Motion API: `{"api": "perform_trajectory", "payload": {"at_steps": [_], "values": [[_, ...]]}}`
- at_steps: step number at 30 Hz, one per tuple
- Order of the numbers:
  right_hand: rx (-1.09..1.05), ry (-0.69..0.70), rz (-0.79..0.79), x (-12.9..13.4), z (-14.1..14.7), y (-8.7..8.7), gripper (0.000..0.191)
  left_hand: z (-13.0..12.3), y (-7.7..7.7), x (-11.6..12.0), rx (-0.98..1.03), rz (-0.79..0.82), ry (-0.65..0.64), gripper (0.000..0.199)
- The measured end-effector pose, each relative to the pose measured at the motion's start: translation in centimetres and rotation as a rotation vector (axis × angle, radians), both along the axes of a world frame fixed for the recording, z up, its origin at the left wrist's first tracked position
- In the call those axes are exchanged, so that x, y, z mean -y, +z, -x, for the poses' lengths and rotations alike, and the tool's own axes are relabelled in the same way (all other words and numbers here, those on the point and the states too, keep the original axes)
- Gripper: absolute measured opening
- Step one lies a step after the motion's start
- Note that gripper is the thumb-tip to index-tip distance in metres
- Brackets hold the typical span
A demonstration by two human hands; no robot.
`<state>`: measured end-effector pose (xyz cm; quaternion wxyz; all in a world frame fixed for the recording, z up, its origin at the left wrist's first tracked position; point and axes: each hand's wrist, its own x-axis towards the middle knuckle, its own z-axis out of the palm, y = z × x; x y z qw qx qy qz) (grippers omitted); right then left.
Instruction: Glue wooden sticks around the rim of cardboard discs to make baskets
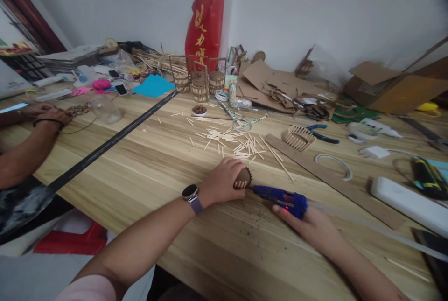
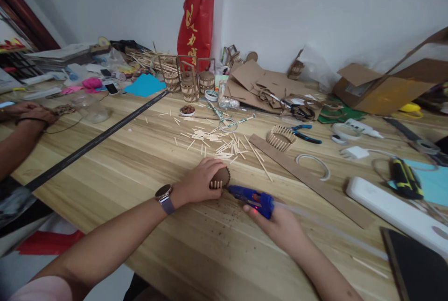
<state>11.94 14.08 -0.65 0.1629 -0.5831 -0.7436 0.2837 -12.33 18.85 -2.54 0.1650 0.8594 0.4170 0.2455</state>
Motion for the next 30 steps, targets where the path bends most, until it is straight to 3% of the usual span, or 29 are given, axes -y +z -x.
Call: {"api": "perform_trajectory", "payload": {"at_steps": [30], "values": [[0.055, -0.014, -0.065, 0.12, 0.08, -0.23, 0.046, 0.02, 0.05, -0.05, 0.016, 0.007, -0.006, 0.064]]}}
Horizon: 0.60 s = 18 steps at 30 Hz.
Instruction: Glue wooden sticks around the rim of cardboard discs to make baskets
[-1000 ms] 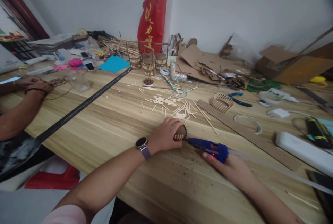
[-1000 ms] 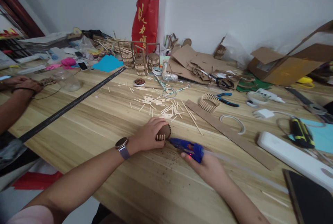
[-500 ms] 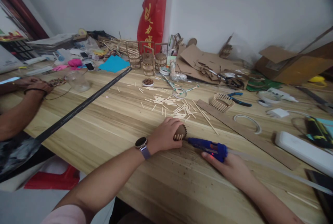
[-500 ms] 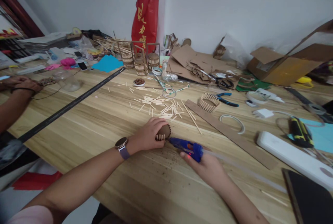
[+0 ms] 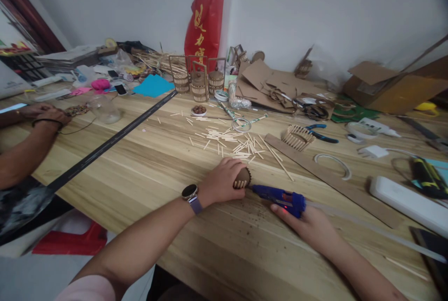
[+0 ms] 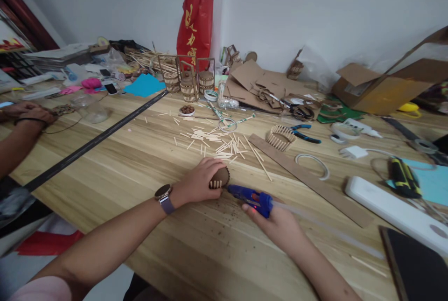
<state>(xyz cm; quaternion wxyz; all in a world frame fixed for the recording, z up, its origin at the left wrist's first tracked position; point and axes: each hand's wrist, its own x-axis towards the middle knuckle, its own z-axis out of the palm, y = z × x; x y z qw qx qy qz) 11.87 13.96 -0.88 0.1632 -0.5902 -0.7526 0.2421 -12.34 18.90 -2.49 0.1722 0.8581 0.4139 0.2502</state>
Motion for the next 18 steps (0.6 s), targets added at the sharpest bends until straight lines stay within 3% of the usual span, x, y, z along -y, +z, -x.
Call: {"api": "perform_trajectory", "payload": {"at_steps": [11, 18], "values": [[-0.006, -0.007, -0.003, 0.0, -0.1, -0.6, 0.046, -0.1, 0.2, 0.1, -0.008, -0.010, -0.002, 0.062], [-0.104, -0.120, -0.031, -0.2, -0.3, -0.9, 0.042, 0.0, 0.2, 0.1, 0.006, 0.016, -0.005, 0.064]]}}
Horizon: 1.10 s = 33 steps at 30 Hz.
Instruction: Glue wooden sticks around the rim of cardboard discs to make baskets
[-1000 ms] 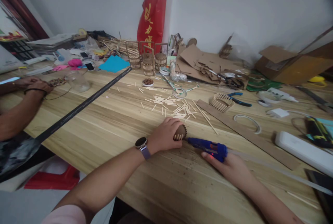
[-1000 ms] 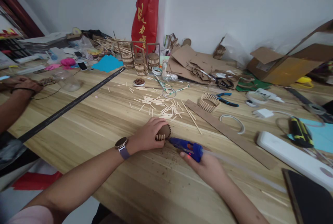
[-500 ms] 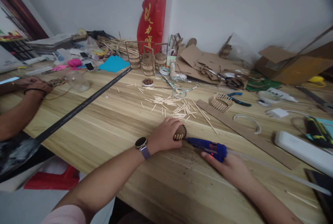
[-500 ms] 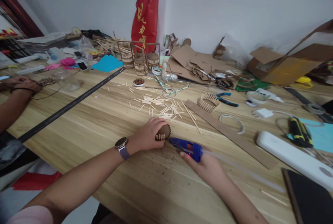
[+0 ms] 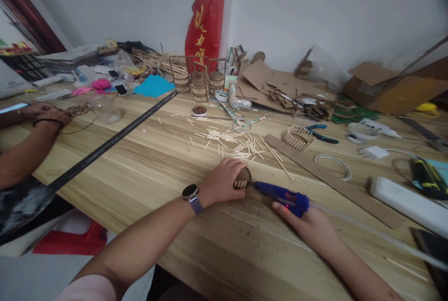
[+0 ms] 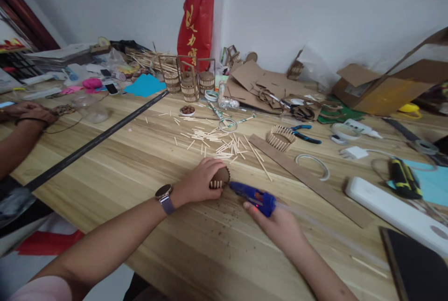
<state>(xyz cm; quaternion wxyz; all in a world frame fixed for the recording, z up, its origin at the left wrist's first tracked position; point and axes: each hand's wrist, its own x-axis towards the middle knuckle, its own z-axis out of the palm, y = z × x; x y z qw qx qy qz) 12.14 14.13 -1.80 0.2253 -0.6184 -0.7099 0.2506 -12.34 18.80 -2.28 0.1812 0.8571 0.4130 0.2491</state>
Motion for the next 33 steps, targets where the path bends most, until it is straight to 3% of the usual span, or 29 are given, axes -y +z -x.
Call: {"api": "perform_trajectory", "payload": {"at_steps": [3, 8, 10, 12, 17, 20, 22, 24, 28, 33], "values": [[-0.168, -0.116, 0.052, -0.5, -0.3, 1.0, 0.042, 0.0, 0.1, 0.0, 0.004, 0.005, 0.002, 0.065], [-0.611, -0.160, 0.438, -1.3, -1.4, 2.8, 0.048, 0.0, 0.0, 0.0, 0.009, 0.019, 0.002, 0.066], [-0.669, -0.181, 0.512, -1.5, -2.1, 3.2, 0.043, 0.0, -0.1, 0.0, 0.010, 0.018, 0.001, 0.066], [-0.558, -0.202, 0.461, -1.9, -3.1, 3.4, 0.043, 0.0, -0.2, -0.1, 0.012, 0.013, -0.001, 0.066], [0.187, -0.093, 0.138, -2.9, -5.5, 3.3, 0.050, 0.0, -0.1, -0.1, 0.006, 0.008, 0.001, 0.064], [0.459, -0.131, -0.029, -3.5, -5.4, 3.8, 0.043, -0.1, 0.0, 0.0, 0.005, 0.018, 0.002, 0.064], [0.516, -0.062, -0.171, -4.0, -4.2, 4.4, 0.032, -0.1, 0.1, 0.0, 0.005, 0.023, 0.004, 0.065], [0.490, 0.154, -0.267, -4.8, -2.4, 5.2, 0.020, -0.1, 0.1, 0.0, 0.001, 0.028, 0.004, 0.065], [0.467, 0.511, -0.282, -7.6, 1.6, 6.3, 0.018, -0.1, 0.1, -0.1, -0.002, 0.027, 0.006, 0.065], [0.509, 0.633, -0.247, -11.4, 4.7, 5.4, 0.018, -0.1, 0.0, -0.1, 0.002, 0.017, -0.006, 0.066]]}}
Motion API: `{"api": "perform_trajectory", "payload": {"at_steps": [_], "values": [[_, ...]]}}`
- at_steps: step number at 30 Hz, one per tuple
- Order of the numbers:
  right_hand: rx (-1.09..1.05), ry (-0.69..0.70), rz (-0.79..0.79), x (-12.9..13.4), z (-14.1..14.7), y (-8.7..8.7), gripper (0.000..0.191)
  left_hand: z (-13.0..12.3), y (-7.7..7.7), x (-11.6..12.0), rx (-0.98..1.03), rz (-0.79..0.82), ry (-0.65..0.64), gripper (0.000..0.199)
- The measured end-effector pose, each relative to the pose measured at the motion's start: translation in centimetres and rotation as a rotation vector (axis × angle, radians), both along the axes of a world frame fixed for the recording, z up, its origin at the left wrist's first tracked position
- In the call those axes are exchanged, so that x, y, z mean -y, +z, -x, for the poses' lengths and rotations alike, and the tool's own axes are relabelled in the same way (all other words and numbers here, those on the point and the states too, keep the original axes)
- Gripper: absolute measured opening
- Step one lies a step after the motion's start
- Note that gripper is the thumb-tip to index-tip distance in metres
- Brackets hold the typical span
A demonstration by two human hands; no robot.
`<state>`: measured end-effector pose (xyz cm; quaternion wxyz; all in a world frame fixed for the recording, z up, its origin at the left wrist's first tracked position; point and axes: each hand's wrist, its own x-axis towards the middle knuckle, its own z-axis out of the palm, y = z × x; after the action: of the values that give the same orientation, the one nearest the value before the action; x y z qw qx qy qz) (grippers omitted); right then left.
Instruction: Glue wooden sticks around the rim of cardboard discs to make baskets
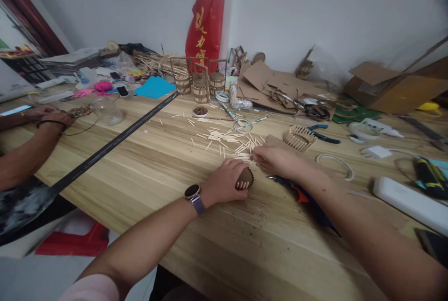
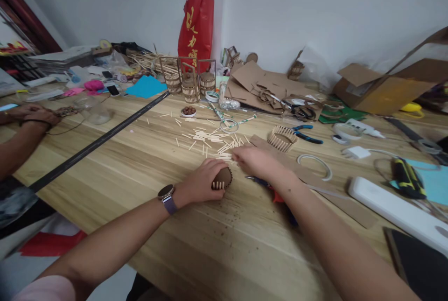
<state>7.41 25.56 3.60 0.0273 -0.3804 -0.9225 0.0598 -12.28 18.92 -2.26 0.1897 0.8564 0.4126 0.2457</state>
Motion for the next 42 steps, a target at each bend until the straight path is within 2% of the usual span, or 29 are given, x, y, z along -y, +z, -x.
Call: {"api": "perform_trajectory", "payload": {"at_steps": [5, 14, 17, 21, 27, 33, 42], "values": [[0.034, 0.014, 0.069, -1.6, 0.9, -0.9, 0.023, 0.0, 0.0, 0.0, 0.003, -0.003, 0.002, 0.065], [0.026, -0.075, 0.143, -1.0, 0.9, -0.7, 0.020, 0.0, 0.0, 0.0, -0.008, -0.003, -0.003, 0.065], [-0.038, -0.075, 0.156, -0.1, 0.3, 0.1, 0.014, 0.0, 0.0, 0.0, -0.014, -0.007, 0.002, 0.065], [-0.137, -0.045, 0.206, 2.6, -0.7, 0.8, 0.011, 0.0, 0.0, -0.1, -0.014, -0.007, -0.001, 0.066], [-0.358, -0.087, 0.357, 6.5, -0.6, -0.6, 0.014, 0.1, 0.0, 0.0, -0.009, -0.025, -0.014, 0.062], [-0.420, -0.115, 0.361, 6.7, 0.0, -1.9, 0.014, 0.0, 0.2, 0.0, -0.002, -0.005, -0.018, 0.060], [-0.439, -0.065, 0.359, 6.6, 0.3, -2.4, 0.012, 0.1, -0.1, -0.2, 0.002, -0.020, -0.029, 0.060]]}}
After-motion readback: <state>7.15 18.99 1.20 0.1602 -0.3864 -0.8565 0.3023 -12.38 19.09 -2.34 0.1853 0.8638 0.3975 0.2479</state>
